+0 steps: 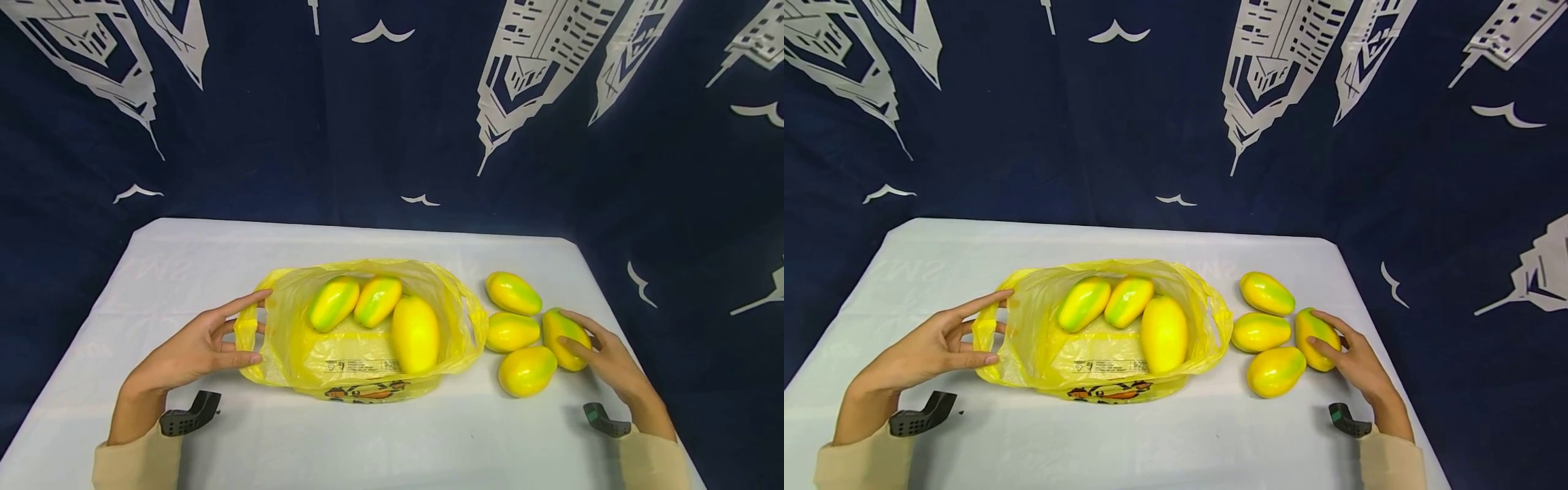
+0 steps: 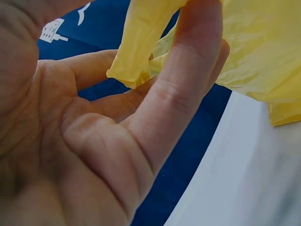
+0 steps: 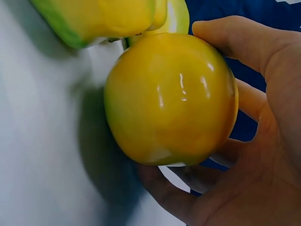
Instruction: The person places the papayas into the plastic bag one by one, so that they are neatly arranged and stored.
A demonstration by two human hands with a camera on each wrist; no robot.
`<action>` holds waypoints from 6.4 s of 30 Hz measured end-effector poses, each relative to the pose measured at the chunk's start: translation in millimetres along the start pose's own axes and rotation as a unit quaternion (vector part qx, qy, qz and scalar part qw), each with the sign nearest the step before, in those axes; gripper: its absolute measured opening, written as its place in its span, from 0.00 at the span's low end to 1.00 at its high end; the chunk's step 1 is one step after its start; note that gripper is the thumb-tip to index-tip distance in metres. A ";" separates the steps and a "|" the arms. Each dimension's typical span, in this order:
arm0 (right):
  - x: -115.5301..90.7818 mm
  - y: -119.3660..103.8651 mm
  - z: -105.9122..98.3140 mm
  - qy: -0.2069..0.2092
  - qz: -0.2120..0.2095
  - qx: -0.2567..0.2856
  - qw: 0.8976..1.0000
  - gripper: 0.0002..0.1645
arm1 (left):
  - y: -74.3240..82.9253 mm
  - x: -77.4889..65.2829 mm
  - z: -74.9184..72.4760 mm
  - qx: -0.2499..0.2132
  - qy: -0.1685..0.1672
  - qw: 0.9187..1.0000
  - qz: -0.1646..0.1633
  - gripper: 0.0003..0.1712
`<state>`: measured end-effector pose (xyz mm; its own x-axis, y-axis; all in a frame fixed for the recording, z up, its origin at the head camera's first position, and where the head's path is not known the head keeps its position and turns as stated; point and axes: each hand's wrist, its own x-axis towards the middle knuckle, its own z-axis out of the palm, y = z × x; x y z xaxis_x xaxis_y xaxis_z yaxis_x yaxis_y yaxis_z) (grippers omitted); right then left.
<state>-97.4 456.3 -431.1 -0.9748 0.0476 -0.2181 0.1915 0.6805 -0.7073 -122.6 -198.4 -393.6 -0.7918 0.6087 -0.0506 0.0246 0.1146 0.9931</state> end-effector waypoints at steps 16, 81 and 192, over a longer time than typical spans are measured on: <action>-0.7 -22.9 -10.5 0.037 -0.028 0.007 0.999 0.42 | 1.3 -1.0 2.1 0.010 0.010 1.000 -0.005 0.56; -2.5 -237.8 82.2 -0.151 -0.261 0.063 0.951 0.39 | 8.5 0.6 3.4 0.005 0.002 1.000 -0.012 0.56; 24.9 -274.0 195.6 -0.215 -0.290 -0.052 0.931 0.33 | 6.4 -0.8 3.0 0.026 0.004 1.000 -0.007 0.56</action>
<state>-151.7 128.0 -374.3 -0.7708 -0.6315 -0.0842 -0.3869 0.5691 -0.7256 -119.9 -195.7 -387.5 -0.7968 0.6009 -0.0635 0.0451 0.1639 0.9854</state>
